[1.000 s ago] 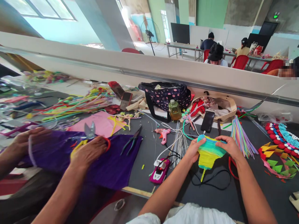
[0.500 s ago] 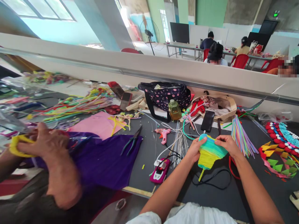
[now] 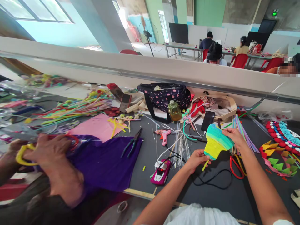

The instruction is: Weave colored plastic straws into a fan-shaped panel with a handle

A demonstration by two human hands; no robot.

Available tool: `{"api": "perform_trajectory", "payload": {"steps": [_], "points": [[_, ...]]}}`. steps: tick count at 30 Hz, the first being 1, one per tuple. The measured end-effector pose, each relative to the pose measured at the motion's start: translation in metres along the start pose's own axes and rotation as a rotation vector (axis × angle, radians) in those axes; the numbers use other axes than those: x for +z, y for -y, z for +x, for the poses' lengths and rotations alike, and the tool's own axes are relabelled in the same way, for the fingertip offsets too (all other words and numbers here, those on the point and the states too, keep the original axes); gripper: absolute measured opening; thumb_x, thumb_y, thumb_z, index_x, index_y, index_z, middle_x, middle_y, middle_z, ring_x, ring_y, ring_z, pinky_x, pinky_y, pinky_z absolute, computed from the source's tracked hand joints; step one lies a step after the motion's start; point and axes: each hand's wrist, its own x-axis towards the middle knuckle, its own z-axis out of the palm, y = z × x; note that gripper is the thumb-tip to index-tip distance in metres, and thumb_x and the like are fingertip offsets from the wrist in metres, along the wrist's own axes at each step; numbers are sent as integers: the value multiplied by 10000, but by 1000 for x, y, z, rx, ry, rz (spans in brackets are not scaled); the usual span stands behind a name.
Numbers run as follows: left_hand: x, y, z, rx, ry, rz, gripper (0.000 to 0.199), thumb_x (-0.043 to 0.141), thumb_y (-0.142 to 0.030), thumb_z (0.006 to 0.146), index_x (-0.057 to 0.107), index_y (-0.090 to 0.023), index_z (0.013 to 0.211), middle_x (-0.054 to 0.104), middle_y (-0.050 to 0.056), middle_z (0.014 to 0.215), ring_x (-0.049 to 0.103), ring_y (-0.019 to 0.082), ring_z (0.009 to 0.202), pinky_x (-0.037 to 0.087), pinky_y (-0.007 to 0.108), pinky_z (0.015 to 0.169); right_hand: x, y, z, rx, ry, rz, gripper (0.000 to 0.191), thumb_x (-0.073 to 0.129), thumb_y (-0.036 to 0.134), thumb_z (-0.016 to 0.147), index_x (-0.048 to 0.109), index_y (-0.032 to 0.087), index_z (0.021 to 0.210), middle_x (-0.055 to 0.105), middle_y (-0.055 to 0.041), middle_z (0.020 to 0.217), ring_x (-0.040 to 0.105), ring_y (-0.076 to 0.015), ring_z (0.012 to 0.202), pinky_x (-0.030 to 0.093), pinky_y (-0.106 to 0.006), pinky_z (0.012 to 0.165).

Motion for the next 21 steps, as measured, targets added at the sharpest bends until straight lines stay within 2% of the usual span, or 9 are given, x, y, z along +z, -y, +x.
{"api": "perform_trajectory", "payload": {"steps": [4, 7, 10, 12, 16, 19, 21], "points": [[4, 0, 0, 17, 7, 1, 400, 849, -395, 592, 737, -112, 851, 739, 115, 788, 620, 133, 551, 483, 243, 530, -2, -2, 4, 41, 54, 18, 412, 888, 452, 490, 734, 138, 708, 693, -9, 612, 593, -144, 529, 444, -257, 544], [6, 0, 0, 22, -53, -20, 407, 855, -390, 579, 738, -116, 857, 740, 112, 785, 630, 142, 566, 490, 249, 539, -6, -4, 4, 29, 43, 60, 474, 845, 523, 557, 735, 151, 830, 734, -34, 740, 642, -172, 627, 470, -263, 585], [7, 2, 2, 63, -127, -61, 420, 857, -391, 574, 737, -109, 859, 741, 118, 799, 637, 148, 573, 495, 256, 550, -7, -13, -1, 14, -64, 189, 552, 764, 613, 637, 694, 199, 996, 748, -48, 899, 677, -194, 748, 502, -269, 618], [8, 3, 4, 98, -166, -93, 420, 853, -394, 583, 734, -103, 862, 741, 124, 809, 645, 154, 587, 499, 259, 558, -3, -25, -9, 35, -139, 306, 535, 751, 631, 643, 674, 224, 980, 744, -43, 874, 682, -192, 738, 520, -272, 601], [11, 8, 7, 130, -222, -147, 434, 855, -387, 589, 730, -104, 892, 742, 128, 837, 654, 156, 603, 504, 259, 572, 28, -52, -30, 98, -88, 357, 427, 830, 549, 575, 660, 225, 796, 725, -35, 721, 690, -213, 676, 556, -315, 583], [15, 14, 8, 123, -223, -166, 448, 860, -392, 583, 730, -108, 905, 743, 125, 834, 652, 151, 594, 504, 259, 575, 56, -63, -39, 112, -26, 386, 440, 823, 522, 597, 690, 208, 875, 751, -69, 826, 711, -253, 756, 574, -358, 631], [17, 18, 7, 121, -215, -170, 454, 862, -402, 577, 732, -110, 900, 742, 122, 823, 656, 155, 596, 505, 262, 577, 70, -65, -41, 86, -41, 441, 477, 840, 476, 579, 696, 203, 942, 758, -78, 905, 714, -280, 829, 580, -385, 678]]}}
